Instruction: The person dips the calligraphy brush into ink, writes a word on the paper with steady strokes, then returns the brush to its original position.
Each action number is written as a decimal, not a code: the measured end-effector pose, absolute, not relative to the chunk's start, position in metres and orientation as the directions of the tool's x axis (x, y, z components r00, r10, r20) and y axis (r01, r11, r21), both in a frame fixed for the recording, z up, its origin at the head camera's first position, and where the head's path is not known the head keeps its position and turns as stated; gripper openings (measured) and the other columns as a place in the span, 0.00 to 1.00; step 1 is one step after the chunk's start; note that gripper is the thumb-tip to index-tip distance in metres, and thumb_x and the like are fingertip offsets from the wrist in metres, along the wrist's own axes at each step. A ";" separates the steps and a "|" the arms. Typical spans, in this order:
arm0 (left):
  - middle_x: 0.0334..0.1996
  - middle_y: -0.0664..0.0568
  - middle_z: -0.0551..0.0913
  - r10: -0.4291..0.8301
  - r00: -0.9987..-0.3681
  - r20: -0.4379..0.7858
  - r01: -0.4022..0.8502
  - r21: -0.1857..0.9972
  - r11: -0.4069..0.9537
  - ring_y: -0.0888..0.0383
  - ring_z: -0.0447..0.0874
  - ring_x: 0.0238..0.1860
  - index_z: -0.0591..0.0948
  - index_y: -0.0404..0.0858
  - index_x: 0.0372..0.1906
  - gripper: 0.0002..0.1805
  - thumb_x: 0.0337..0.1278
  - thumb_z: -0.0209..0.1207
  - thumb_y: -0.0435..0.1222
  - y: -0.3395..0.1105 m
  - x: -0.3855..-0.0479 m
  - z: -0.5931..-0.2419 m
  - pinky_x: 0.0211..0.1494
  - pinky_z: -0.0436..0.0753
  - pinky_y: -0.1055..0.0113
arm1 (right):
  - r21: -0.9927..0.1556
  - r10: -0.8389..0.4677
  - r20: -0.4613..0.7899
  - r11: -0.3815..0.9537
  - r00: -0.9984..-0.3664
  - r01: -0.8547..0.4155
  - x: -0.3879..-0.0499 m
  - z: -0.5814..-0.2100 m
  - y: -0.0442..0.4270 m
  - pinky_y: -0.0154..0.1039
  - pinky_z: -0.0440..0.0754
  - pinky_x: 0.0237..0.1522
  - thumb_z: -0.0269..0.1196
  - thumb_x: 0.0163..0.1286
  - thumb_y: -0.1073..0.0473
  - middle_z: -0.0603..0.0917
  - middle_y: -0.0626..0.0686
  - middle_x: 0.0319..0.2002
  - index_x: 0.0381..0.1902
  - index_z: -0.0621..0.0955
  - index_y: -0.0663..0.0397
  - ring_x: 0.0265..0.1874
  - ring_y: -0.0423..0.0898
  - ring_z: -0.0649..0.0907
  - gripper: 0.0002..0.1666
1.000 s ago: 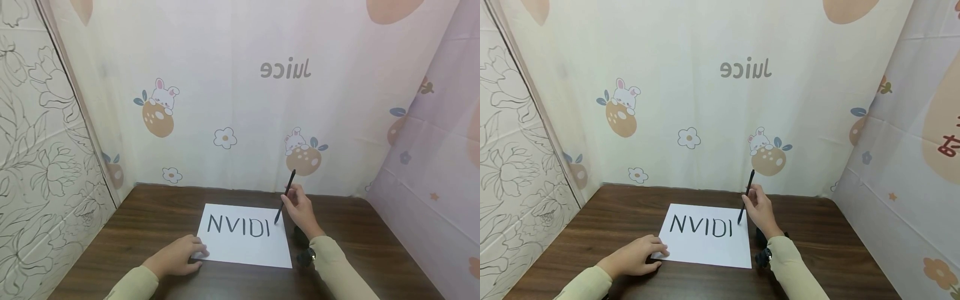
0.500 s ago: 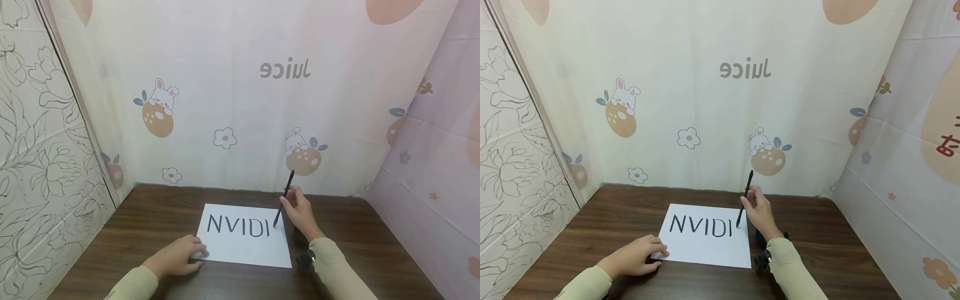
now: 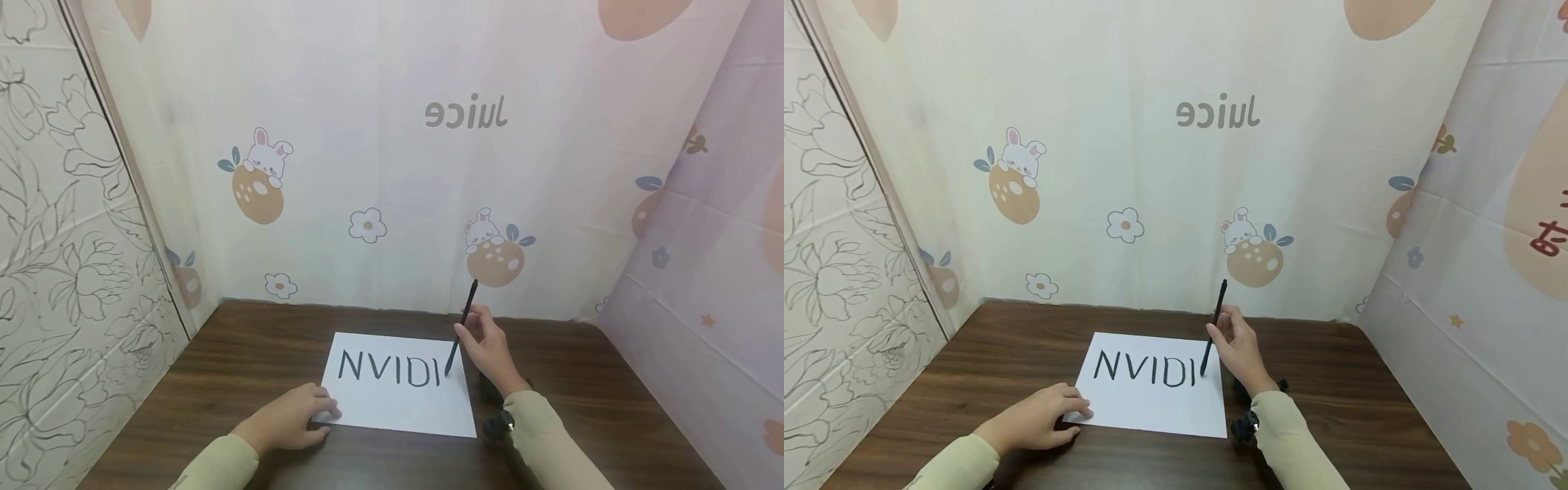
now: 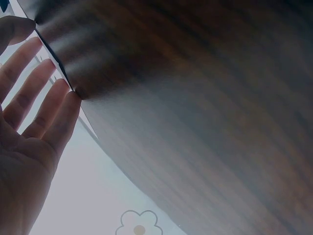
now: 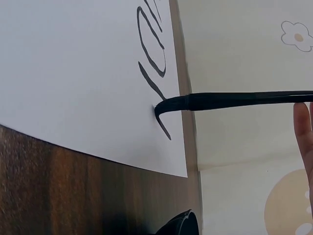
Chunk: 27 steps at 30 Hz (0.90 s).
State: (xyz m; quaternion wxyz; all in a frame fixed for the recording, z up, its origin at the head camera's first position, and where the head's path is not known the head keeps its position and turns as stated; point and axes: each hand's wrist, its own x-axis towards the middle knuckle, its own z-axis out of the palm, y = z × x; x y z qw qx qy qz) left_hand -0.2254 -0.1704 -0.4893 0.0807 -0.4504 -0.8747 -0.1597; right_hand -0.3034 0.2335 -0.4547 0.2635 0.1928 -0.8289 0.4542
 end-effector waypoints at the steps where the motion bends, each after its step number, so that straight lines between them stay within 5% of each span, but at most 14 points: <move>1: 0.43 0.59 0.83 0.762 -0.584 0.280 0.811 0.212 0.545 0.61 0.79 0.45 0.87 0.46 0.44 0.12 0.54 0.68 0.38 -0.170 -0.225 -0.489 0.49 0.80 0.63 | -0.652 -0.080 0.611 0.514 -0.788 -0.558 -0.303 -0.454 0.233 0.48 0.84 0.45 0.65 0.70 0.65 0.79 0.49 0.36 0.58 0.72 0.53 0.37 0.45 0.80 0.22; 27: 0.42 0.60 0.82 0.766 -0.571 0.294 0.821 0.208 0.532 0.61 0.79 0.45 0.87 0.47 0.44 0.12 0.53 0.68 0.38 -0.171 -0.227 -0.492 0.49 0.80 0.64 | -0.660 -0.096 0.597 0.505 -0.796 -0.556 -0.294 -0.455 0.231 0.54 0.83 0.50 0.66 0.69 0.63 0.79 0.48 0.37 0.58 0.72 0.48 0.39 0.46 0.80 0.23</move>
